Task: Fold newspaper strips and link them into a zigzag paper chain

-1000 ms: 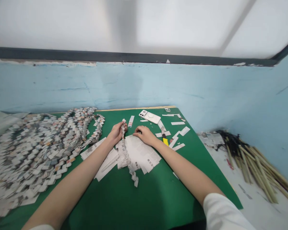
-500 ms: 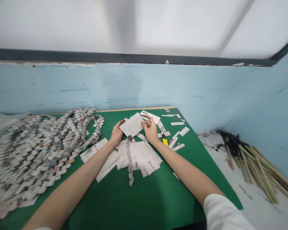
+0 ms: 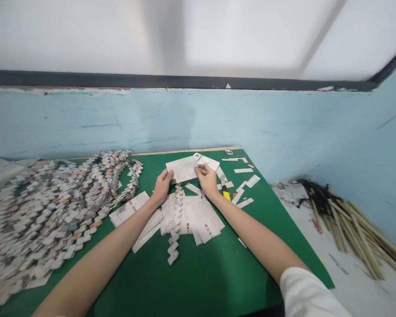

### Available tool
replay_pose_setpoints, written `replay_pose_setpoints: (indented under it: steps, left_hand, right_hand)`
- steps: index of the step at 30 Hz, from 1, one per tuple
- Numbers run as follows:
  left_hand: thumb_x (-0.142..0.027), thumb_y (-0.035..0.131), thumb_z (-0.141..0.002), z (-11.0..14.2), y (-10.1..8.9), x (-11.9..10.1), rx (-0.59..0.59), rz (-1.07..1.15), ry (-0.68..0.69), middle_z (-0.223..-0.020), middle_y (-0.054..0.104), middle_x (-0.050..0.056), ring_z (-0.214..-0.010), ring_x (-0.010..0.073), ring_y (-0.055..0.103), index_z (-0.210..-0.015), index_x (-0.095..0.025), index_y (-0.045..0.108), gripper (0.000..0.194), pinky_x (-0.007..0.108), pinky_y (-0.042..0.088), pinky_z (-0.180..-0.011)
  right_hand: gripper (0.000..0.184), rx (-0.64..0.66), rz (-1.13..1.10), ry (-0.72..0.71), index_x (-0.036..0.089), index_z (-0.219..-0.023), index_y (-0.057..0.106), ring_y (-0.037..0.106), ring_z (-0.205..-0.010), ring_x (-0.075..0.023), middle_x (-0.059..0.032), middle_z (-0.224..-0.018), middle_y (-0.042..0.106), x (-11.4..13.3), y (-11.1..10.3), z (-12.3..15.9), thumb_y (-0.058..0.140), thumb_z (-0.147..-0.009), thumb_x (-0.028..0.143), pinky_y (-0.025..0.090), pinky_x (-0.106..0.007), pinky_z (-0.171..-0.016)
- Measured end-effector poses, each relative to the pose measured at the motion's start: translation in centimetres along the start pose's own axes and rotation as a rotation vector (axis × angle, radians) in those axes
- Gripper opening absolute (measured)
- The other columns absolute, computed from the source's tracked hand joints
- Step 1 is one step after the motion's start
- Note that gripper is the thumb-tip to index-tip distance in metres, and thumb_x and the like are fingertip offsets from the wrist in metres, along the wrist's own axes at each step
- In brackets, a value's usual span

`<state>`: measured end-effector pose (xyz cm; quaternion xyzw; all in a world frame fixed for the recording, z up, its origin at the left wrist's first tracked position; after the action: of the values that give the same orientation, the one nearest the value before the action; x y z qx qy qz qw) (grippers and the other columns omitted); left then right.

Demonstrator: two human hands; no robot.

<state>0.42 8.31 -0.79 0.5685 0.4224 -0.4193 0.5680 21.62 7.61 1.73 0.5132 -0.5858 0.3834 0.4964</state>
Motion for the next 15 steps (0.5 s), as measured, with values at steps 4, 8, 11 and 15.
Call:
replay_pose_setpoints:
  steps: [4,8,11,15]
  left_hand:
    - [-0.045,0.082,-0.077,0.5,0.7,-0.8,0.052,-0.14,0.13,-0.1,0.075,0.007,-0.089,0.0227,0.065,-0.106,-0.017,0.074,0.041,0.027,0.05,-0.073]
    - [-0.045,0.082,-0.076,0.9,1.6,-1.2,0.109,-0.087,0.14,-0.099,0.075,0.007,-0.09,0.0229,0.067,-0.113,-0.017,0.07,0.047,0.028,0.052,-0.075]
    - [-0.036,0.083,-0.075,0.9,1.6,-1.6,0.095,-0.026,0.143,-0.097,0.074,0.005,-0.091,0.0209,0.068,-0.109,-0.02,0.069,0.039,0.027,0.052,-0.077]
    - [-0.022,0.076,-0.073,0.7,1.0,-1.9,0.067,-0.09,0.15,-0.087,0.07,0.002,-0.079,0.0153,0.064,-0.083,-0.02,0.07,0.012,0.023,0.048,-0.07]
  right_hand:
    - [0.041,0.035,-0.054,0.016,0.019,-0.09,0.061,0.051,-0.056,-0.0145,0.002,-0.063,0.062,0.1,0.2,0.1,0.075,-0.075,0.054,0.045,-0.028,-0.055]
    - [0.038,0.105,-0.023,0.045,0.02,-0.093,0.064,0.046,-0.051,-0.014,0.0024,-0.061,0.059,-0.2,0.5,0.0,0.071,-0.079,0.054,0.04,-0.027,-0.049]
    - [0.033,0.12,0.019,0.025,0.021,-0.099,0.064,0.043,-0.049,-0.0137,0.003,-0.062,0.056,-0.3,0.5,-0.1,0.065,-0.081,0.049,0.036,-0.027,-0.048]
    - [0.018,0.135,0.053,-0.026,0.022,-0.09,0.061,0.047,-0.054,-0.015,0.001,-0.068,0.056,0.2,0.7,-0.1,0.055,-0.079,0.035,0.039,-0.027,-0.052]
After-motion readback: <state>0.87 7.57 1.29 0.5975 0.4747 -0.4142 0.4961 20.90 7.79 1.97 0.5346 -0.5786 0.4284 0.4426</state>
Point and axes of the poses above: each hand's wrist, its own z-axis away from the middle knuckle, its own y-axis out of the palm, x = y × z, the point moved 7 cm from there along -z, towards the middle knuckle
